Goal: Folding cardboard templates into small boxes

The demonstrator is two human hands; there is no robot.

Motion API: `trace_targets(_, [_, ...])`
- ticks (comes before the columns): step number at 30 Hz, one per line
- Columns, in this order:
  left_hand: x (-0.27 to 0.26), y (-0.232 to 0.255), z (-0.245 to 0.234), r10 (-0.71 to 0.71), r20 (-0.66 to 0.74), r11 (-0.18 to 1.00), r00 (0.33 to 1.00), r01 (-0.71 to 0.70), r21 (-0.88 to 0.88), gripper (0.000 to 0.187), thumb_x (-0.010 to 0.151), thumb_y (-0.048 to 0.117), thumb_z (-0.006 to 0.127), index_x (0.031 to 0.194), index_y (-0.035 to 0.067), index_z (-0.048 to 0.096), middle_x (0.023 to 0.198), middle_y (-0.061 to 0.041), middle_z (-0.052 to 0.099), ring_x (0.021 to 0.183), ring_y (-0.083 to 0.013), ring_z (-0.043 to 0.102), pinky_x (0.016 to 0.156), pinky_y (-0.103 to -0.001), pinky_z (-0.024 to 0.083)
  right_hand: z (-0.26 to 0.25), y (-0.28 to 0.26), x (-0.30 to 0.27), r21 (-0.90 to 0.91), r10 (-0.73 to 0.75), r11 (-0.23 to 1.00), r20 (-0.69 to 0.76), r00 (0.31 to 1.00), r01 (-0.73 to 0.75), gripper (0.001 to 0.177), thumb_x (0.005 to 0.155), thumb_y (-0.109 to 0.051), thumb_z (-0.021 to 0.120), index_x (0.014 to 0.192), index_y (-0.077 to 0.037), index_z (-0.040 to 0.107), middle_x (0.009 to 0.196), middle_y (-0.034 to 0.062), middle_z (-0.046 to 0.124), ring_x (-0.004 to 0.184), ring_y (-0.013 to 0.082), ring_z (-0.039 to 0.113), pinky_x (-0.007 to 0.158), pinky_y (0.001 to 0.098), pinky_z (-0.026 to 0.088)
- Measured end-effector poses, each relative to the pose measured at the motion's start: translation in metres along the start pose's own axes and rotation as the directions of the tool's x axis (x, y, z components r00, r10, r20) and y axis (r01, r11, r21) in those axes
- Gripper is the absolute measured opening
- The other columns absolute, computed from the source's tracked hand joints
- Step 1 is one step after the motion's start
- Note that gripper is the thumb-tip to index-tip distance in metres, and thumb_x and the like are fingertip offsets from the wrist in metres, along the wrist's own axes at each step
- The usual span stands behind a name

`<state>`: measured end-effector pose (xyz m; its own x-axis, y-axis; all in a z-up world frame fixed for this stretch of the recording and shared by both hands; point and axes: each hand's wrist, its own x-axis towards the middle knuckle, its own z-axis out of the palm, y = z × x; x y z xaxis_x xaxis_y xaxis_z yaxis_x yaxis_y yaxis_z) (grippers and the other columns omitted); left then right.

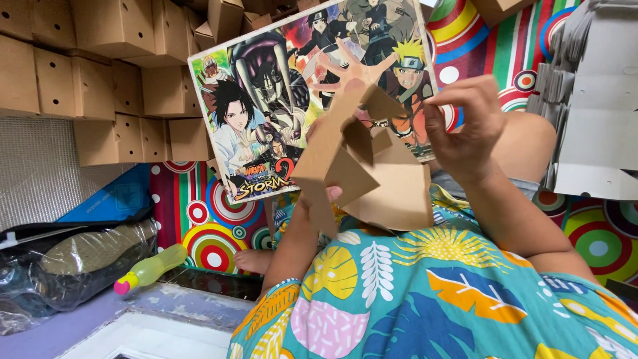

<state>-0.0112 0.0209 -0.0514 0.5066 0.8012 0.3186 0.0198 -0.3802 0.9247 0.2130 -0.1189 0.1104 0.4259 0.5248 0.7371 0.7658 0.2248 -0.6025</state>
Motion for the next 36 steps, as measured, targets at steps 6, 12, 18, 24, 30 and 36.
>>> trace_targets(6, [0.001, 0.001, 0.009, -0.002, -0.029, 0.999, 1.0, 0.003, 0.049, 0.142, 0.06, 0.015, 0.089, 0.161, 0.016, -0.011, 0.165, -0.02, -0.003, 0.146, -0.037, 0.036, 0.116, -0.043, 0.043, -0.01, -0.065, 0.028, 0.447, 0.093, 0.744, 0.668, 0.739, -0.497, 0.096, 0.077, -0.079, 0.06, 0.133, -0.001, 0.062, 0.116, 0.0172, 0.073, 0.11, 0.0325, 0.07, 0.107, 0.049, 0.044])
trace_targets(12, [-0.006, 0.004, 0.01, -0.004, -0.062, 0.995, 0.998, 0.01, 0.104, 0.143, 0.059, 0.009, 0.089, 0.16, 0.017, -0.011, 0.166, -0.02, -0.006, 0.145, -0.0375, 0.038, 0.115, -0.041, 0.047, -0.02, -0.098, 0.072, 0.112, -0.231, 0.973, 0.558, 0.797, 0.203, 0.028, 0.102, -0.022, 0.064, 0.13, -0.016, 0.067, 0.109, -0.0038, 0.079, 0.118, 0.0249, 0.071, 0.115, 0.0526, 0.022])
trace_targets(18, [-0.012, 0.009, 0.011, -0.01, -0.107, 0.986, 0.994, 0.027, 0.164, 0.145, 0.058, 0.004, 0.089, 0.16, 0.018, -0.012, 0.167, -0.021, -0.009, 0.145, -0.038, 0.039, 0.114, -0.039, 0.052, 0.066, 0.004, -0.019, -0.172, -0.38, 0.816, 0.56, 0.736, 0.552, 0.005, 0.093, -0.018, 0.069, 0.098, -0.017, 0.069, 0.08, 0.0007, 0.06, 0.082, 0.0182, 0.061, 0.115, 0.0467, 0.038])
trace_targets(24, [-0.01, 0.078, -0.028, 0.472, -0.101, 0.838, 0.876, -0.41, 0.359, 0.061, 0.077, 0.011, 0.068, 0.129, 0.004, 0.038, 0.14, -0.031, 0.04, 0.131, -0.0483, 0.041, 0.12, -0.067, 0.019, 0.048, 0.036, -0.071, -0.021, -0.27, 0.899, 0.76, 0.592, 0.438, 0.02, 0.085, -0.022, 0.065, 0.098, -0.008, 0.058, 0.088, 0.0078, 0.062, 0.084, 0.0248, 0.063, 0.104, 0.0436, 0.044])
trace_targets(30, [0.07, 0.112, 0.028, 0.04, 0.603, 0.452, 0.797, -0.552, 0.7, 0.072, 0.079, 0.03, 0.078, 0.146, 0.023, 0.051, 0.149, -0.009, 0.052, 0.145, -0.038, 0.037, 0.119, -0.06, 0.022, 0.068, 0.057, -0.14, -0.258, -0.032, 0.908, 0.741, 0.671, 0.329, 0.048, 0.092, -0.062, 0.057, 0.103, -0.016, 0.064, 0.1, 0.0059, 0.053, 0.089, 0.0266, 0.056, 0.079, 0.0411, 0.04])
trace_targets(36, [0.093, 0.097, -0.022, -0.575, 0.249, 0.128, 0.779, -0.214, 0.968, 0.082, 0.088, 0.059, 0.069, 0.156, 0.022, 0.041, 0.165, -0.013, 0.033, 0.153, -0.0449, 0.014, 0.114, -0.077, 0.013, 0.058, 0.05, -0.139, -0.454, 0.215, 0.87, 0.699, 0.682, 0.191, 0.054, 0.093, -0.066, 0.05, 0.139, -0.038, 0.056, 0.167, 0.0051, 0.037, 0.155, 0.0303, 0.029, 0.123, 0.0472, 0.019])
